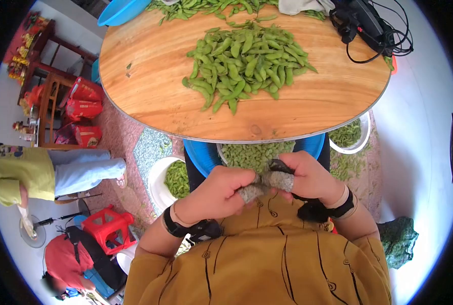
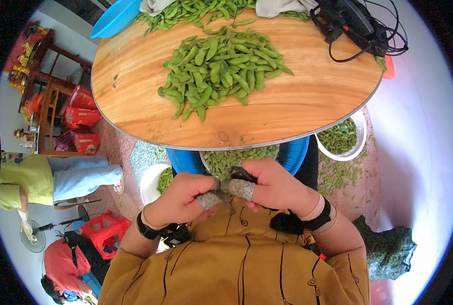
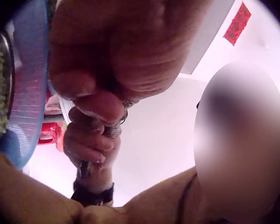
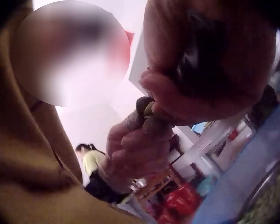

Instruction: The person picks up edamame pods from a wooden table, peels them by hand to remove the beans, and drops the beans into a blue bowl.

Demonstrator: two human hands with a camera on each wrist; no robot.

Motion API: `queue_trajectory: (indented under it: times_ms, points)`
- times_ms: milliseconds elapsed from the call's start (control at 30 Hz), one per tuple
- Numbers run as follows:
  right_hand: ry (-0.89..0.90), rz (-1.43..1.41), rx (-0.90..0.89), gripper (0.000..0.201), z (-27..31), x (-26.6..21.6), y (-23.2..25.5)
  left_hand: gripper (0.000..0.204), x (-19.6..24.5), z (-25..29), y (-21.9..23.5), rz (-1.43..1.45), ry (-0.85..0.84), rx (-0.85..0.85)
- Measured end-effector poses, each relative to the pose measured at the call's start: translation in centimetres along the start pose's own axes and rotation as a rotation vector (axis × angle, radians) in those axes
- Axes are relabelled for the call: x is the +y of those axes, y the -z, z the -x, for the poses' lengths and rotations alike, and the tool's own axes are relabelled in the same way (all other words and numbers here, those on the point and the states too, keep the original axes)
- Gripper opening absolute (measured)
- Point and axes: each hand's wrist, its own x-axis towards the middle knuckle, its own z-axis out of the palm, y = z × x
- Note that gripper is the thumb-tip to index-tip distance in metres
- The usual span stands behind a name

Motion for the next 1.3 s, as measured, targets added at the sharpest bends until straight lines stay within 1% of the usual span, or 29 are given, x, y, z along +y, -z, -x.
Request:
queue_trajectory:
  times_ms: [67,100,133,167,200,233,267,300,400,433,467,500,567,600,667,700,767,800,833,900,933,967,1033,1067,1133,1167,1233,1267,1300]
  points:
    - [-0.014,0.035,0.008,0.026,-0.1,0.0,0.2,0.008,1.0,-0.1,0.3,0.34,0.303,-0.176]
    - [-0.025,0.071,0.007,0.029,-0.2,0.0,0.3,0.008,0.4,-0.1,0.0,0.34,0.298,-0.177]
    - [-0.024,0.073,0.009,0.029,-0.3,0.2,0.2,0.01,-0.7,0.0,-0.5,0.288,0.235,-0.16]
    - [0.084,0.316,0.085,0.029,-0.5,0.6,0.1,0.012,-1.4,0.1,-0.8,0.235,0.173,-0.142]
    - [0.191,0.557,0.161,0.03,-0.6,1.0,0.0,0.012,-1.5,0.1,-0.8,0.235,0.172,-0.142]
    - [0.191,0.557,0.161,0.03,-0.8,1.4,0.1,0.012,-1.6,0.2,-0.9,0.302,0.232,-0.144]
    - [0.257,0.589,0.163,0.031,-0.9,1.7,0.3,0.013,-1.6,0.2,-0.9,0.37,0.293,-0.146]
    - [0.323,0.62,0.165,0.032,-1.0,1.9,0.3,0.013,-1.8,0.4,-0.9,0.371,0.294,-0.148]
    - [0.309,0.674,0.128,0.03,-0.8,1.0,0.5,0.013,-2.2,0.7,-1.0,0.423,0.275,-0.162]
    - [0.309,0.674,0.128,0.03,-0.9,1.1,0.3,0.013,-2.3,0.6,-1.0,0.315,0.226,-0.154]
    - [0.352,0.782,0.156,0.029,-1.1,1.3,0.1,0.013,-2.5,0.5,-1.1,0.207,0.176,-0.146]
    - [0.395,0.89,0.185,0.027,-1.3,1.5,-0.2,0.013,-2.9,0.5,-1.5,0.206,0.175,-0.146]
    - [0.432,0.915,0.231,0.026,-1.6,1.8,-0.5,0.018,-3.9,0.2,-2.3,-0.066,0.004,0.024]
    - [0.464,0.934,0.27,0.026,-1.6,1.9,-0.7,0.018,-3.9,0.1,-2.2,-0.064,0.001,0.021]
    - [0.479,0.914,0.309,0.026,-1.6,2.1,-0.7,0.013,-3.6,0.0,-1.7,0.121,0.162,-0.039]
    - [0.496,0.891,0.344,0.027,-1.6,2.2,-0.7,0.013,-3.4,-0.2,-1.4,0.124,0.164,-0.037]
    - [0.427,0.789,0.315,0.026,-1.2,1.3,-0.4,0.012,-2.9,-0.3,-1.0,0.481,0.357,-0.097]
    - [0.361,0.69,0.292,0.025,-1.0,0.9,-0.2,0.016,-2.8,-0.2,-0.9,0.618,0.378,-0.093]
    - [0.354,0.688,0.286,0.025,-1.1,0.7,0.0,0.016,-2.7,-0.4,-0.8,0.626,0.383,-0.092]
    - [0.313,0.488,0.281,0.023,-1.0,0.8,0.1,0.012,-2.2,-0.4,-0.6,0.66,0.398,-0.075]
    - [0.354,0.508,0.325,0.019,-1.2,1.9,0.3,0.014,-2.1,-0.6,-0.7,0.56,0.378,-0.025]
    - [0.349,0.507,0.323,0.019,-1.2,1.8,0.3,0.014,-2.2,-0.6,-0.9,0.565,0.381,-0.025]
    - [0.458,0.923,0.542,0.019,-1.0,1.5,0.0,0.02,-2.5,-0.6,-1.3,0.274,0.343,0.062]
    - [0.455,0.92,0.544,0.019,-1.0,1.7,0.0,0.02,-2.8,-0.5,-1.6,0.274,0.345,0.058]
    - [0.544,0.939,0.407,0.02,-0.9,2.2,-0.2,0.022,-3.3,-0.4,-2.1,0.056,0.202,0.137]
    - [0.538,0.935,0.409,0.02,-0.8,2.1,0.0,0.022,-3.2,-0.3,-2.1,0.058,0.205,0.131]
    - [0.491,0.916,0.262,0.022,-0.7,1.8,0.7,0.021,-2.8,-0.5,-1.8,-0.047,0.073,0.073]
    - [0.487,0.914,0.26,0.022,-0.7,1.9,0.7,0.021,-2.9,-0.6,-1.9,-0.043,0.077,0.071]
    - [0.484,0.903,0.267,0.024,-0.8,1.9,0.6,0.021,-3.0,-0.8,-2.0,-0.071,0.021,0.081]
